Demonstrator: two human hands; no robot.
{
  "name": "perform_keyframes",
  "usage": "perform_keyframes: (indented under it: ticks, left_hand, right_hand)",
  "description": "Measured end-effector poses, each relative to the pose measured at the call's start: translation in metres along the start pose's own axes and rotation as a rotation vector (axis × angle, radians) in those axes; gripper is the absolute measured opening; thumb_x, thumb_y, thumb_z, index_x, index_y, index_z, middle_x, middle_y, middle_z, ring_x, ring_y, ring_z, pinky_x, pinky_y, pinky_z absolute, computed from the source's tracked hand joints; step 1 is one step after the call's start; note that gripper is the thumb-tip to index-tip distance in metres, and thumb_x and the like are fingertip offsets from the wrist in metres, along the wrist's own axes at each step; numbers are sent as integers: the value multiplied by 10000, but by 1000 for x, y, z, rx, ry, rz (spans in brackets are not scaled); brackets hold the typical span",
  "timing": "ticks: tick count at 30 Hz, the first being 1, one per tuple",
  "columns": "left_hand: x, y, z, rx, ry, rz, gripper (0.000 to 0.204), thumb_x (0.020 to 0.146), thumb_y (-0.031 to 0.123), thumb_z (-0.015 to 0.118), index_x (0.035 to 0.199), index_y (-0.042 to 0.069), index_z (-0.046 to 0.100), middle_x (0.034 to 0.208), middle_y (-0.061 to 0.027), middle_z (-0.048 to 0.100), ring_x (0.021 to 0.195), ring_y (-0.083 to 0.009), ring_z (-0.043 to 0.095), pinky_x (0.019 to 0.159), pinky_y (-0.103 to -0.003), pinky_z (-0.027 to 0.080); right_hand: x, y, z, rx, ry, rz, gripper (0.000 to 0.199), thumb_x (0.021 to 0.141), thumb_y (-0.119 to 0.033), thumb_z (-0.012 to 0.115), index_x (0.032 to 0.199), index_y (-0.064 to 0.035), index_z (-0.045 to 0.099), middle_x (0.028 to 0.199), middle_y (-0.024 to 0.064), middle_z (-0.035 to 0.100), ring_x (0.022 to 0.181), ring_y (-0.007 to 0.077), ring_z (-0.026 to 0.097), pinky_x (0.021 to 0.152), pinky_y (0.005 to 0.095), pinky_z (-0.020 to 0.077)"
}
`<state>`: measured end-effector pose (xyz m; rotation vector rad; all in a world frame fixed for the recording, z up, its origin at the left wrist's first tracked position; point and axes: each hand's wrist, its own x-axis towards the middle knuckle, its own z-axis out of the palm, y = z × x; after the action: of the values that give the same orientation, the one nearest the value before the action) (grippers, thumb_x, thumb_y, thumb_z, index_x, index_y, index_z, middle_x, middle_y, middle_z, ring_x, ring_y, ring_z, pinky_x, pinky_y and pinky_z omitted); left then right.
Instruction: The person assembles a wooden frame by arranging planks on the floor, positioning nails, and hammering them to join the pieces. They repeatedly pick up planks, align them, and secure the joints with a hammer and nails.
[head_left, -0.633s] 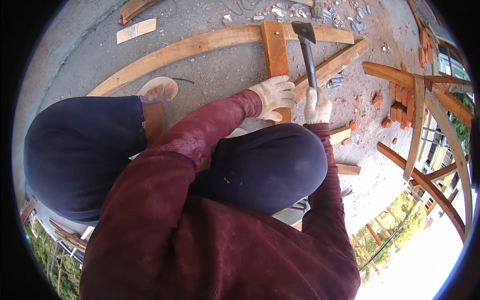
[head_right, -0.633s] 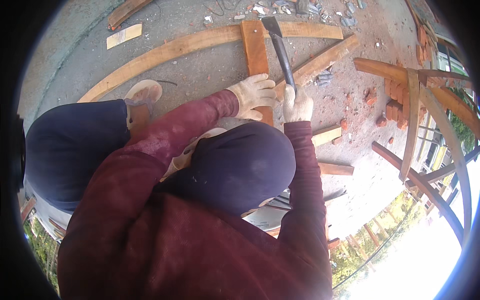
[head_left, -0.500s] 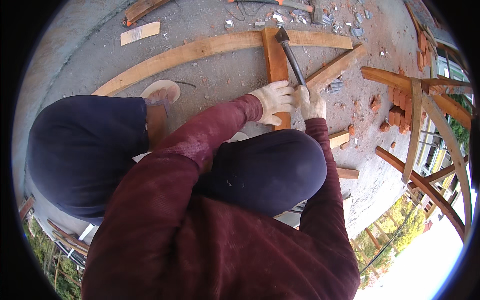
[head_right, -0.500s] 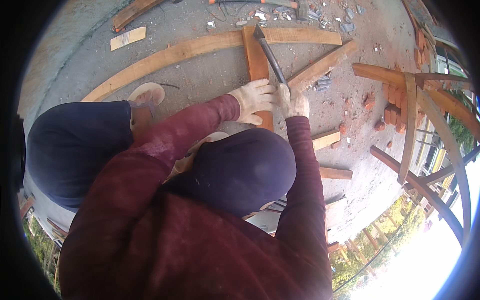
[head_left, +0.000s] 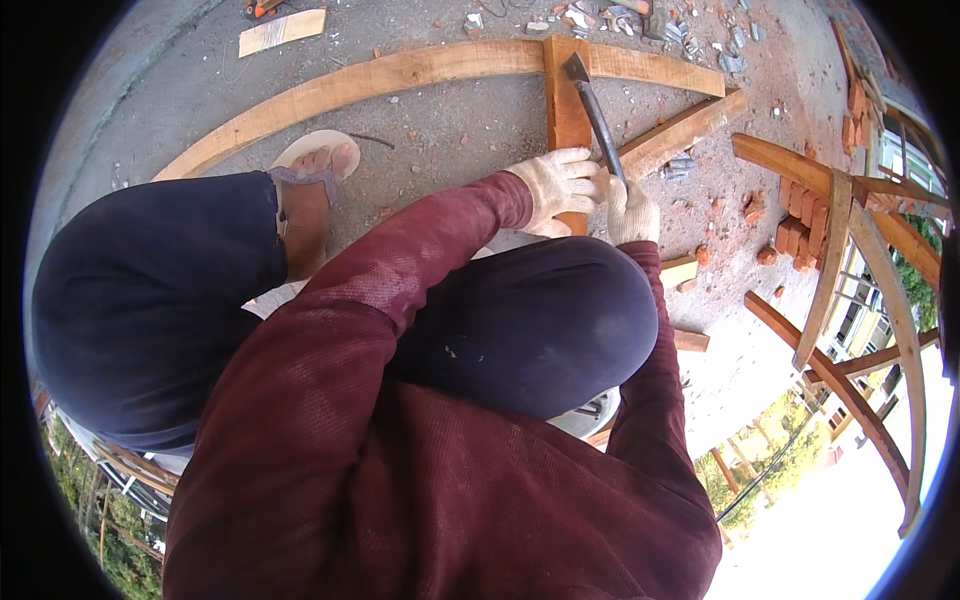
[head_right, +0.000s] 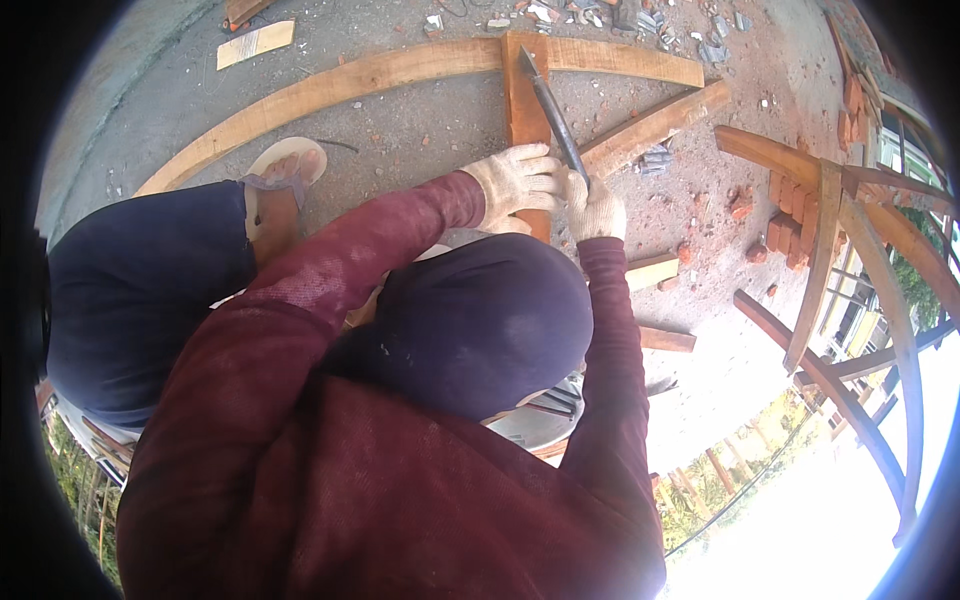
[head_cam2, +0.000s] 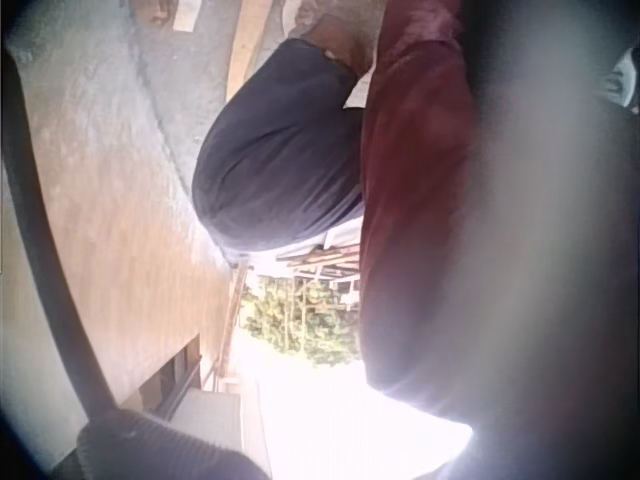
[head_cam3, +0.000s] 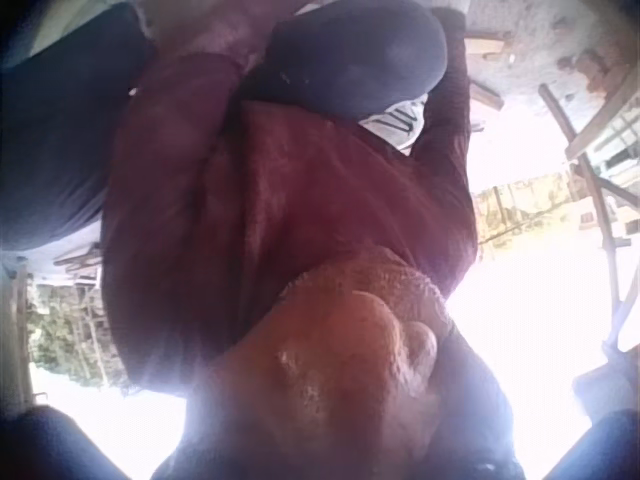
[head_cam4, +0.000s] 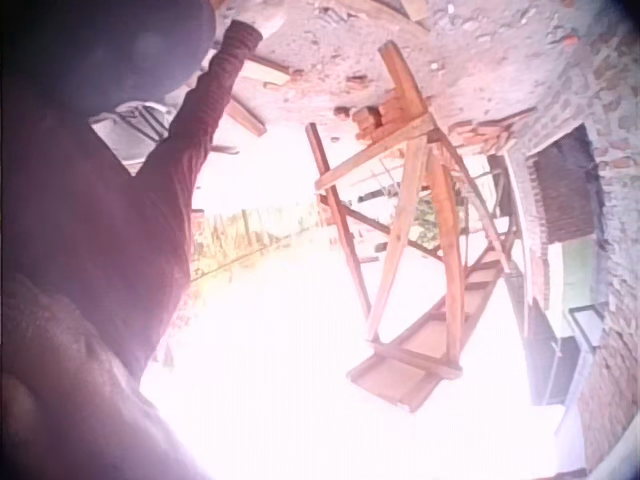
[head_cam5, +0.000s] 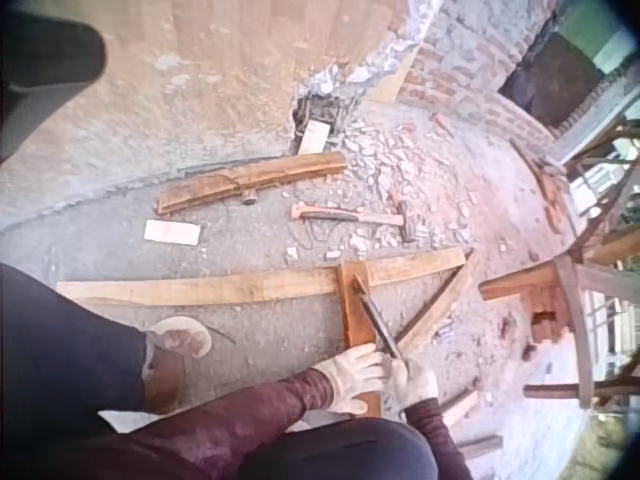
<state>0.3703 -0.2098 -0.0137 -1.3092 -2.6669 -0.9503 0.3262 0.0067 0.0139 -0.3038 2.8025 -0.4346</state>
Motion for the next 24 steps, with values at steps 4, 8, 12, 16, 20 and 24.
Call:
perform_keyframes:
  ticks: [4, 8, 12, 16, 20, 24]
  left_hand:
    - [1, -7, 4, 23, 76, 9, 499, 779, 514, 728, 1151, 186, 682, 1245, -13, 617, 1369, -247, 440, 1237, -473, 255]
    - [6, -11, -4, 82, 73, -6, 584, 765, 517, 730, 1268, 225, 678, 1363, 8, 595, 1397, -229, 425, 1269, -478, 197]
    - [3, -11, -12, 41, -77, 1, 595, 826, 452, 722, 1360, 205, 635, 1452, -13, 545, 1453, -254, 380, 1274, -490, 193]
    - [-1, -11, -21, 10, -183, -51, 588, 882, 435, 728, 1418, 239, 588, 1511, -17, 509, 1521, -257, 316, 1291, -491, 167]
    - [-1, -14, -5, 20, -120, -14, 588, 891, 426, 723, 1430, 239, 580, 1548, -23, 486, 1510, -247, 341, 1295, -485, 163]
    - [-1, -18, -5, 14, -88, 8, 586, 887, 430, 715, 1425, 238, 587, 1540, -14, 495, 1504, -239, 351, 1292, -475, 179]
  right_hand:
    - [-24, -35, -15, 246, 95, 8, 498, 1034, -487, 534, 997, -22, 709, 833, 276, 680, 805, 486, 676, 710, 518, 531]
    - [-10, -14, 13, 290, 135, 73, 510, 1022, -490, 545, 961, -14, 715, 822, 294, 670, 833, 505, 668, 712, 521, 530]
    - [11, -18, -6, 508, 142, 114, 585, 1043, -536, 507, 838, -16, 679, 670, 148, 619, 646, 301, 634, 624, 410, 501]
    - [24, -104, -143, 1415, 357, -306, 515, 1039, -555, 541, 921, -61, 627, 648, -12, 517, 528, 123, 456, 498, 279, 368]
    - [27, -140, -234, 1598, 149, -961, 439, 1074, -501, 509, 1017, -90, 651, 782, 16, 560, 666, 122, 532, 587, 293, 417]
    - [10, -82, -105, 769, 417, -477, 434, 1061, -438, 513, 995, -47, 690, 822, 139, 624, 730, 245, 624, 633, 384, 471]
